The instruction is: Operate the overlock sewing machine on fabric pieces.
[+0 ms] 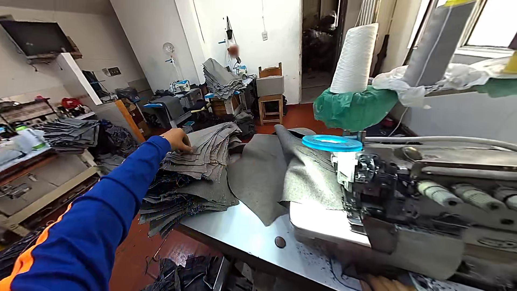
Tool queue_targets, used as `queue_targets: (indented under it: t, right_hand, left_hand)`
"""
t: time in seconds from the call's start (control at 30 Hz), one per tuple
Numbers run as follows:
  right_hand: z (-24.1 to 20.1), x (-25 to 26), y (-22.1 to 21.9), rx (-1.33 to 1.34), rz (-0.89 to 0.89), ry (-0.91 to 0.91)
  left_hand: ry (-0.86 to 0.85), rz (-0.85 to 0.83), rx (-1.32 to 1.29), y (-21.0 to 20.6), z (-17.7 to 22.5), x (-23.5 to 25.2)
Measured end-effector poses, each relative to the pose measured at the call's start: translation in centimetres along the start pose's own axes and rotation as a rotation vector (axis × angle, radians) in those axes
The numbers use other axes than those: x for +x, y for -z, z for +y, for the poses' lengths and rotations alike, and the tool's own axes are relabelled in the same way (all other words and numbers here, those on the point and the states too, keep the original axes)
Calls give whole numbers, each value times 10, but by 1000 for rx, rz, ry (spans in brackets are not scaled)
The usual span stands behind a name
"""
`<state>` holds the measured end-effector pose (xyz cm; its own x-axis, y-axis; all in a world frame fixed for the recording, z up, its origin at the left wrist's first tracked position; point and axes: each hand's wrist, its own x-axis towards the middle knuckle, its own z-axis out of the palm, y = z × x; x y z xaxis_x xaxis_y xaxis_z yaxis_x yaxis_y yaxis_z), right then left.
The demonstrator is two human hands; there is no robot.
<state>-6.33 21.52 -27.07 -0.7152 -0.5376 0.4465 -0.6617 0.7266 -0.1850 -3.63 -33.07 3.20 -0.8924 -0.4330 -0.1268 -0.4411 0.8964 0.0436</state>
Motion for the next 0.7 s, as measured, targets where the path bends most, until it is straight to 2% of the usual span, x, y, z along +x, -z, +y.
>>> queue_targets:
  t: [0.1,0.23,0.3,0.4,0.5,0.57,0.63,0.7]
  right_hand:
    - [-3,-1,14,95,-49,-26]
    - [8,-7,21,308,-88,-16]
    - [5,-10,31,408,-51,-5]
    - [-12,-3,42,632,-38,72]
    - [-62,19,42,1069,-156,145]
    - [-110,38,31,1343,-197,99]
    - [-156,57,27,1575,-224,-81]
    - [-187,78,36,1788,-198,-429]
  left_hand:
    - [38,84,-30,-3,-5,3]
    - [164,168,-456,-1,-30,-3]
    - [150,287,-382,1,-21,-14]
    - [38,299,-106,-4,41,-49]
    - [-136,172,-176,-30,130,-100]
    - [-302,117,-218,-50,183,-126]
    - [-427,54,-274,-70,225,-140]
    - [-496,52,-351,-93,253,-140]
